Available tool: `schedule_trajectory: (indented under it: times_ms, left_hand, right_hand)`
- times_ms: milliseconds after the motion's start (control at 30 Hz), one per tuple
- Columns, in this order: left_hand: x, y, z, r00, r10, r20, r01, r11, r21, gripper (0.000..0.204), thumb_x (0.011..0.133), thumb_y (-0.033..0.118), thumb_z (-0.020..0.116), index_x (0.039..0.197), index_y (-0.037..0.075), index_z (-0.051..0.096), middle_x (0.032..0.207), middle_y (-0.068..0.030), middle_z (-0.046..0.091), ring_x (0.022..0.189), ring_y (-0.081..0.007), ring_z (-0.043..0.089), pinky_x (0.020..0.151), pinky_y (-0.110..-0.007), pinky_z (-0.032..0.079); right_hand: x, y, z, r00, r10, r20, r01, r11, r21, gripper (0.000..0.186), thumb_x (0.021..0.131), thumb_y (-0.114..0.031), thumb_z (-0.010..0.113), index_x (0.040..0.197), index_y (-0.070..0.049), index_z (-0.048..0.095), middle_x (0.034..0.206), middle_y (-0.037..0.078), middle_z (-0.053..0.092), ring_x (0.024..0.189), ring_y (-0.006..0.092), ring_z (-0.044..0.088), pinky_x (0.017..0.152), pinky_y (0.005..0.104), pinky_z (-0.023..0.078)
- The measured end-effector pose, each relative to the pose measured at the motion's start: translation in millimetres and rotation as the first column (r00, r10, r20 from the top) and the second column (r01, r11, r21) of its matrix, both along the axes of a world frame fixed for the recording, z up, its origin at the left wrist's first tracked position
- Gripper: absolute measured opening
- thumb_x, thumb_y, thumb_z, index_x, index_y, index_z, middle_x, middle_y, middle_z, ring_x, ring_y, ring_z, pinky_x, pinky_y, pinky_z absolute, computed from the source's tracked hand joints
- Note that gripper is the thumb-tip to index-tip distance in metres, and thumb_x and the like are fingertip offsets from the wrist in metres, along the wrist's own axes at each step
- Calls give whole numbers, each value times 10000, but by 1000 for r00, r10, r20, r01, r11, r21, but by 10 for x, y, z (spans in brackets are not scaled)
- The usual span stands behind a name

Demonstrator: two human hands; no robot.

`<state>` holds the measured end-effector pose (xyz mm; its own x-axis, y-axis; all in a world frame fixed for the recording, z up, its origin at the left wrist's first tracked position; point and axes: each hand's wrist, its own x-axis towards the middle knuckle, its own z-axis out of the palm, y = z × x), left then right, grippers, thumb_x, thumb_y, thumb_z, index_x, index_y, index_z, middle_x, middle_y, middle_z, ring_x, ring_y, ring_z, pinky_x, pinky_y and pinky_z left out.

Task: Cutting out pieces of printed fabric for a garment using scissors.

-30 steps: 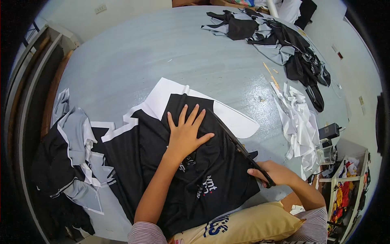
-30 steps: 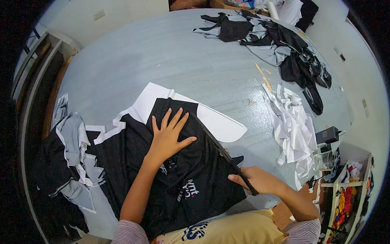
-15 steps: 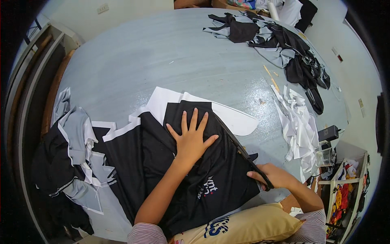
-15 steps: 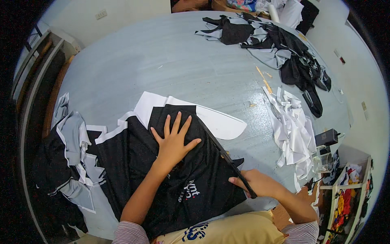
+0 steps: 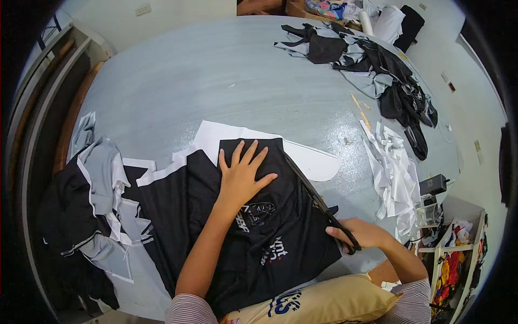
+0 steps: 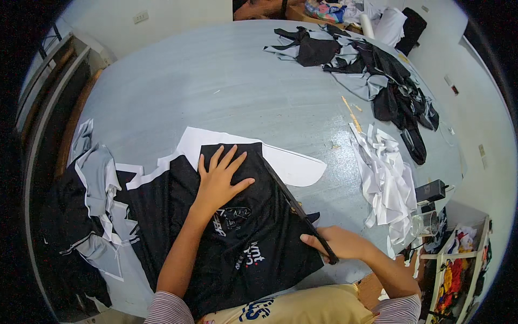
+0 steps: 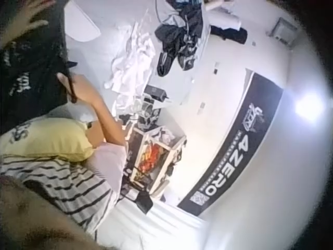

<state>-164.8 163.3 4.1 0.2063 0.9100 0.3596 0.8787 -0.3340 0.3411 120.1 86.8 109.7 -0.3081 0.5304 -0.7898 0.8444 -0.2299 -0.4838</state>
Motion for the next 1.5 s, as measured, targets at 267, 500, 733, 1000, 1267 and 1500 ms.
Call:
schedule_trajectory:
  times_ms: [267,500,733,1000,1267,1500]
  left_hand:
    - [47,-38,41,999,38,-1,-37,990,-136,698,768,611,604,1350,242,500,1470,-92,361,1368,-336,267,1030,-702,70]
    - [102,-108,74,996,83,-12,-83,965,-250,757,733,658,611,1380,295,461,1513,-143,252,1393,-371,190,971,-773,32]
    - [123,-148,116,991,130,-31,-132,929,-346,832,716,691,608,1423,313,389,1544,-160,152,1414,-426,79,951,-792,23]
    - [143,-171,175,990,143,3,-123,862,-492,973,664,721,646,1469,301,294,1563,-171,6,1415,-441,-58,954,-784,-16]
    - [214,-216,243,985,171,-18,-152,822,-549,989,685,676,662,1483,263,249,1558,-183,-20,1400,-469,-105,936,-799,118]
    - [223,-221,248,986,163,-14,-144,818,-557,996,685,674,665,1485,263,236,1557,-182,-34,1393,-482,-116,931,-799,138]
  right_hand:
    - [-76,98,-61,1000,-13,-15,13,999,30,667,933,-607,384,756,12,556,562,79,557,538,191,592,533,304,458]
    - [-105,85,-79,999,-35,-12,36,996,80,659,938,-581,403,707,17,555,528,100,548,503,217,585,520,326,457]
    - [-119,86,-60,999,-49,-17,50,997,64,644,937,-568,424,716,23,553,524,101,547,503,210,588,511,323,454]
    - [-133,87,-31,997,-73,-22,74,995,61,605,942,-528,456,706,21,553,523,99,551,489,207,582,503,318,447]
    - [-131,116,-46,999,-43,-23,44,998,45,594,948,-539,429,790,19,559,542,80,562,505,178,589,508,297,454]
    - [-148,175,-38,999,-34,-33,35,999,21,653,937,-589,395,771,20,564,556,86,579,526,196,603,529,304,458]
